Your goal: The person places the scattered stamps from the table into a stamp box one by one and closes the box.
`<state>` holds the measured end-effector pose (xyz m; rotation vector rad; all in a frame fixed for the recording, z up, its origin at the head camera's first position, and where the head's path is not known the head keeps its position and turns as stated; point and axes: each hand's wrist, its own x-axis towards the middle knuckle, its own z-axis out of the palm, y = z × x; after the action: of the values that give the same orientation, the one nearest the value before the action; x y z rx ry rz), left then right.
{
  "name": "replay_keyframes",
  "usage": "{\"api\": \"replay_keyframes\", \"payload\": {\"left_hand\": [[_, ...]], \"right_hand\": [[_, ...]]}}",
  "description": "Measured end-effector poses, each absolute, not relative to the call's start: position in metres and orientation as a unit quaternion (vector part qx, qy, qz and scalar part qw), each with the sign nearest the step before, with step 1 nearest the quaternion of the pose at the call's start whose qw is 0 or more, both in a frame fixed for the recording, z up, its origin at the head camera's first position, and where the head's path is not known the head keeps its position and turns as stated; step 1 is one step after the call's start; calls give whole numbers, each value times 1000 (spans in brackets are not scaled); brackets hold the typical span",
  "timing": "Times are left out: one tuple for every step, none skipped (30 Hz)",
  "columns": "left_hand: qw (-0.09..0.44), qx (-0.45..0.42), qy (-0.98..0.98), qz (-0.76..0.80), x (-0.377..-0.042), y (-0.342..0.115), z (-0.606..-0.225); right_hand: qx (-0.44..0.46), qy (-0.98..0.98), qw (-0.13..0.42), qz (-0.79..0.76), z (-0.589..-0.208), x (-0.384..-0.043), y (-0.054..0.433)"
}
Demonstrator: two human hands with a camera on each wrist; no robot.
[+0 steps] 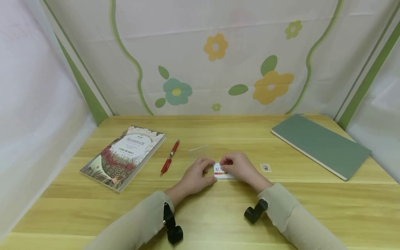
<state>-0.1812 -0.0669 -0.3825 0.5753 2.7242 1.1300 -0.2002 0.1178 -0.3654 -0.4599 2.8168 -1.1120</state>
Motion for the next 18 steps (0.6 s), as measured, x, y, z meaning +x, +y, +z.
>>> {"api": "replay_keyframes", "payload": {"left_hand": [[67, 192, 904, 376, -181, -67, -383], [68, 192, 904, 377, -181, -67, -383], [68, 192, 904, 377, -181, -67, -383], [68, 191, 904, 377, -181, -67, -382], [68, 191, 904, 377, -181, -67, -382], [67, 190, 904, 377, -180, -68, -381], [67, 190, 904, 377, -180, -68, -381], [67, 190, 904, 377, -180, -68, -381], [66, 192, 903, 378, -180, -68, -380], [66, 193, 902, 380, -179, -68, -380], [66, 194, 901, 382, -179, -68, -380], [66, 195, 901, 383, -179, -68, -380], [67, 195, 900, 384, -179, -68, -380], [66, 196, 899, 385, -179, -68, -380], [67, 196, 899, 386, -179, -68, -380], [67, 195, 899, 386, -179, -67, -380], [67, 194, 899, 386, -179, -67, -380], [66, 194, 900, 386, -179, -67, -380]], "right_hand": [[-149, 920, 38, -361, -366, -200, 118], [-148, 921, 38, -359, -366, -200, 118], [-147, 922, 36, -357, -366, -200, 118], [-146, 923, 35, -355, -366, -200, 118], [-144, 923, 35, -355, -366, -200, 117], [-143, 923, 35, -355, -366, -200, 117], [-141, 923, 35, -356, -365, -200, 117], [-138, 922, 36, -359, -365, -200, 117], [-134, 921, 37, -364, -365, -200, 117], [-129, 920, 38, -368, -364, -200, 117], [-125, 919, 39, -372, -364, -200, 117], [-122, 918, 40, -374, -362, -200, 118], [-117, 918, 41, -376, -360, -199, 119], [-115, 918, 41, -377, -357, -199, 120], [-111, 919, 42, -376, -354, -198, 121], [-108, 920, 41, -375, -351, -197, 123], [-107, 920, 41, -376, -347, -197, 125], [-103, 921, 40, -374, -343, -196, 128]]}}
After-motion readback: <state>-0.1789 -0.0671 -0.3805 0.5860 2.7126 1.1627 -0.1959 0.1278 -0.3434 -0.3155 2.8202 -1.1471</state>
